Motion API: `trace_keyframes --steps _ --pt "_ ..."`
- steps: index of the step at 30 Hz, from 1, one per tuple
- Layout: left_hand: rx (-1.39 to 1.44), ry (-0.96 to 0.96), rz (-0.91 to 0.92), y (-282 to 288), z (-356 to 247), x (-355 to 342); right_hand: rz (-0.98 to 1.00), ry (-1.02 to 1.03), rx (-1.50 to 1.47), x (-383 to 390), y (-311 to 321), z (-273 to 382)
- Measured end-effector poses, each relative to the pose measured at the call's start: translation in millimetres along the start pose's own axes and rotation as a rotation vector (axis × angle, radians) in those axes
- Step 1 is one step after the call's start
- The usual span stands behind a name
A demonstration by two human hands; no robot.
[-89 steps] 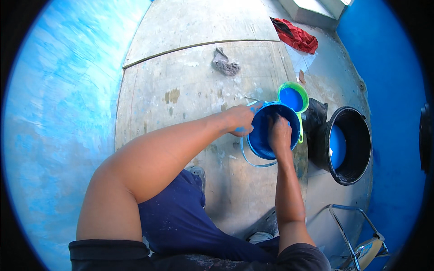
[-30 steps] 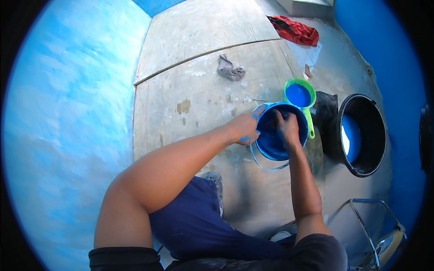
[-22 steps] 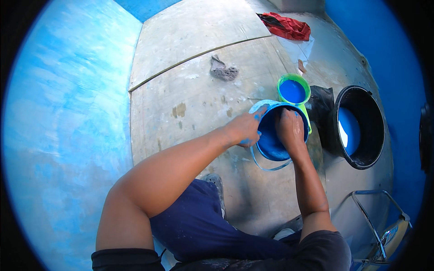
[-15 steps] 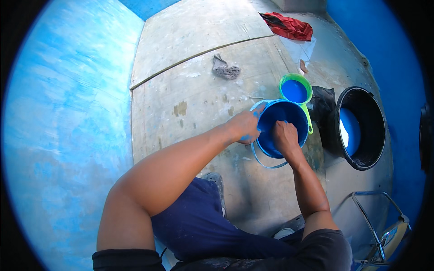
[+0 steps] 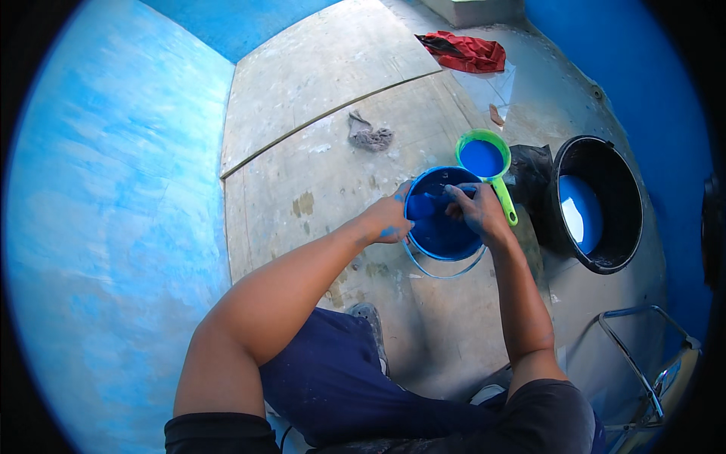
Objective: The person mixes blue paint in a bucket using a brush and a small green container to transfer liquid.
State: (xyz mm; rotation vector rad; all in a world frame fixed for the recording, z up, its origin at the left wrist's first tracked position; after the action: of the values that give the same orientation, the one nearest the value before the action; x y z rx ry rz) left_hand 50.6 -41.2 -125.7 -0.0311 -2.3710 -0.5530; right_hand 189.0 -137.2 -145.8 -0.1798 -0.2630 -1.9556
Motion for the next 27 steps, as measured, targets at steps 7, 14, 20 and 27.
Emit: trace_keyframes --steps 7,14,20,27 --pt "-0.053 0.012 -0.055 6 34 -14 -0.094 0.026 0.216 29 32 67" --pt "0.021 0.07 -0.051 8 27 -6 -0.045 0.14 0.361 34 19 85" --pt "-0.105 -0.062 -0.058 6 12 -5 0.003 0.192 0.557 23 -19 53" --pt "0.069 0.045 0.031 -1 -8 12 -0.074 0.253 0.39 3 -20 14"
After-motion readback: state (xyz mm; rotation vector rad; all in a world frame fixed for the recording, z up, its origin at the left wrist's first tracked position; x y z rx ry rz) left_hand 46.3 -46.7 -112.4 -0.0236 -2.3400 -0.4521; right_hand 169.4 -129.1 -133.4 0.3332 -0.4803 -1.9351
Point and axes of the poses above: each hand's wrist, its own x-axis away from the middle knuckle, its own y-axis out of the back of the hand, z = x × y, the point moved 10 cm from there along -x, towards the middle knuckle, and after that the axes turned 10 degrees about z, right-handed, at the moved point
